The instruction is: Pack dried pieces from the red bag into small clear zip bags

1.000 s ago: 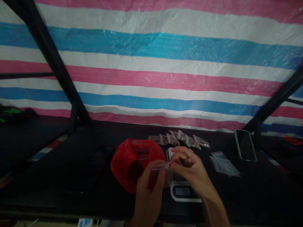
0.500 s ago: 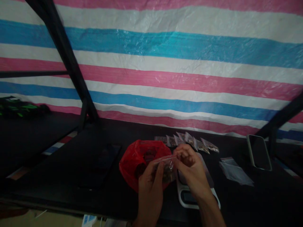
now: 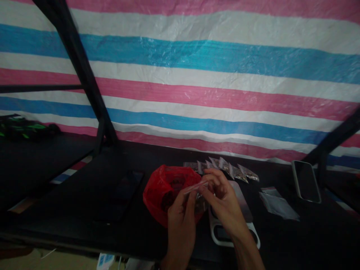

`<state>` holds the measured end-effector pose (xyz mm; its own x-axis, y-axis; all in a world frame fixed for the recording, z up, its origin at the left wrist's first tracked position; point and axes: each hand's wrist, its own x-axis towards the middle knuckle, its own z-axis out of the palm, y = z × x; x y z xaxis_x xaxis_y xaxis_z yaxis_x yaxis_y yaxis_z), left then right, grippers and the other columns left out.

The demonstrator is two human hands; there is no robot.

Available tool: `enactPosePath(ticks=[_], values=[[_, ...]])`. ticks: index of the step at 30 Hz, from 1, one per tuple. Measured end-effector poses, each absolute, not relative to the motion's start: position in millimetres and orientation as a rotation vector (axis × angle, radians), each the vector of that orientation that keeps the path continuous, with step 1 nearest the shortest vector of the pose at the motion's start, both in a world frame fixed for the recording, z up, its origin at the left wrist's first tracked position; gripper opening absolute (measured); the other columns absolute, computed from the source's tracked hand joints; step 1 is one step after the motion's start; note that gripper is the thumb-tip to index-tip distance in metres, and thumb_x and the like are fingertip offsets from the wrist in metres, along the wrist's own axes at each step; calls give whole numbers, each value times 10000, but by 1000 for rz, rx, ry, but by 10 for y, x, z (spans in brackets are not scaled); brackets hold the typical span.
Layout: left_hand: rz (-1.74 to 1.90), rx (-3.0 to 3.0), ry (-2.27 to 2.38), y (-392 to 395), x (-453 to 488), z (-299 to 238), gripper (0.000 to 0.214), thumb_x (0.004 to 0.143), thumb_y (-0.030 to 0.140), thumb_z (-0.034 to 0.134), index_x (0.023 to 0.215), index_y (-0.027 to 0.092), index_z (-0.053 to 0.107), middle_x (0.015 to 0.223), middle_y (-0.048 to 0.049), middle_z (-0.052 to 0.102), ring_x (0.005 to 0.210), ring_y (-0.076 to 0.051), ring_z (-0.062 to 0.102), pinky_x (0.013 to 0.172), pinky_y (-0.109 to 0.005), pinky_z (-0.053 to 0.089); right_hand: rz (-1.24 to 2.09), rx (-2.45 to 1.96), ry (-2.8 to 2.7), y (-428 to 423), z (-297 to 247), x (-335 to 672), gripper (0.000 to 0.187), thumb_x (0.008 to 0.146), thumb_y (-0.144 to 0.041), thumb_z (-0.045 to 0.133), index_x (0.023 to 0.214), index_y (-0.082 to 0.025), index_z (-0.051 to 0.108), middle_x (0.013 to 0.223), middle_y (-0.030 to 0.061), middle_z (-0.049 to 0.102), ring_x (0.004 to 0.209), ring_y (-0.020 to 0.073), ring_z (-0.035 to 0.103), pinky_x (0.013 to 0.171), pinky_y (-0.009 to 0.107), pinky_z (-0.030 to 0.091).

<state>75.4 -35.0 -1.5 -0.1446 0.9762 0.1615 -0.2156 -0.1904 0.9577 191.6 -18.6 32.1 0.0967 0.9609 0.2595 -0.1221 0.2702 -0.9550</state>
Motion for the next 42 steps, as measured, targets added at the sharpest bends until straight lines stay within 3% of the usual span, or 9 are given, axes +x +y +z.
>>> enactPosePath(ticks=[7, 14, 22, 30, 36, 42], values=[[1559, 1129, 1087, -336, 716, -35, 371, 928, 529, 680, 1029, 206, 833, 1069, -104, 844, 989, -266, 805, 931, -387, 654, 1064, -921, -1167, -161, 312, 1872, 276, 806, -313, 870, 985, -261, 665, 838, -27, 710, 792, 159, 639, 732, 259, 491], [1552, 1114, 1124, -324, 652, -69, 386, 928, 556, 670, 993, 208, 825, 1043, -97, 843, 936, -251, 803, 899, -372, 657, 1066, -916, -1234, -163, 320, 1825, 332, 857, -320, 826, 1152, -283, 679, 881, -26, 721, 789, 159, 631, 726, 263, 498], [1548, 1046, 1184, -315, 646, -103, 470, 899, 639, 679, 976, 195, 811, 1020, -103, 837, 914, -260, 798, 862, -368, 656, 1088, -951, -1180, -195, 317, 1856, 370, 845, -362, 836, 1153, -269, 654, 848, -29, 716, 729, 152, 580, 674, 257, 464], [1594, 1093, 1216, -349, 655, -68, 431, 896, 615, 676, 936, 201, 790, 954, -84, 824, 862, -229, 788, 795, -307, 648, 931, -903, -1083, -191, 268, 1885, 393, 827, -284, 848, 1140, -275, 611, 730, -81, 578, 666, 121, 491, 642, 228, 420], [1596, 1066, 1226, -351, 625, -49, 402, 877, 595, 695, 920, 207, 792, 922, -80, 825, 846, -233, 798, 778, -309, 659, 1116, -915, -1218, -236, 289, 1852, 462, 856, -274, 814, 1268, -279, 605, 913, -32, 658, 794, 140, 603, 730, 253, 486], [1666, 1048, 1168, -356, 627, -26, 313, 839, 520, 767, 901, 214, 779, 915, -73, 830, 850, -223, 814, 784, -290, 662, 1107, -892, -1271, -221, 262, 1792, 394, 875, -209, 763, 1235, -293, 627, 883, -54, 638, 827, 139, 614, 803, 264, 478]])
